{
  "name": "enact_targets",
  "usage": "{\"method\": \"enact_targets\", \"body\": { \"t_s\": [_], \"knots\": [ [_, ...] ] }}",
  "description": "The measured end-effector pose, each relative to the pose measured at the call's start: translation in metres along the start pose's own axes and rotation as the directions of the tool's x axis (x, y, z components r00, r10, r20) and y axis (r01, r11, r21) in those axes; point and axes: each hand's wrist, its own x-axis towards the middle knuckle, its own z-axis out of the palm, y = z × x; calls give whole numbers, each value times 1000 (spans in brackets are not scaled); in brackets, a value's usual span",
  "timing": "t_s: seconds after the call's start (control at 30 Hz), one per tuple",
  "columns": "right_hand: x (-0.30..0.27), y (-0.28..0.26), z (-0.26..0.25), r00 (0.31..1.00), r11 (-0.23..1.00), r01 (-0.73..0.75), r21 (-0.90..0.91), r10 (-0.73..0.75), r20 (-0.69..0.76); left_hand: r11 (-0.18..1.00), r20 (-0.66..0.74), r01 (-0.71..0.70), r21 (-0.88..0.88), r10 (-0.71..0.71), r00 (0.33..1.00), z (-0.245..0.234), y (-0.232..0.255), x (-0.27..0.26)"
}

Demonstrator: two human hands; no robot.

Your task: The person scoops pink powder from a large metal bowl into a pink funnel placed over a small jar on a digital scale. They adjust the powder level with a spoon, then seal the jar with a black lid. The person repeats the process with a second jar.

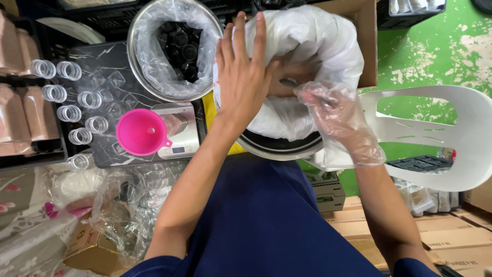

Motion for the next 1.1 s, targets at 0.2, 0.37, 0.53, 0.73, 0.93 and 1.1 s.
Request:
{"method": "enact_targets", "body": {
  "t_s": [0.2, 0.37, 0.53, 0.73, 0.93, 1.1],
  "knots": [
    [-15, -2, -12, 978, 982, 159, 99, -143, -151, 859, -118, -41, -511, -23, 993, -58, -16, -60],
    [-11, 54, -87, 898, 644, -8, 765, -331, 289, 795, -448, -134, -591, -186, 875, -97, -62, -123],
    [-22, -33, 20, 910, 734, 111, 670, 196, -365, 827, -606, 13, -562, -422, 674, -119, -107, -159],
    [13, -22, 145, 977, 603, 148, 784, 32, -209, 797, -652, -12, -604, -485, 583, -112, -135, -190],
    [17, -12, 170, 992, 586, 45, 809, 71, -106, 806, -680, -59, -589, -456, 574, -109, -152, -212],
    [-22, -69, 189, 983, 782, 66, 620, 55, -173, 791, -679, -80, -607, -463, 570, -111, -162, -209]
  ]
}}
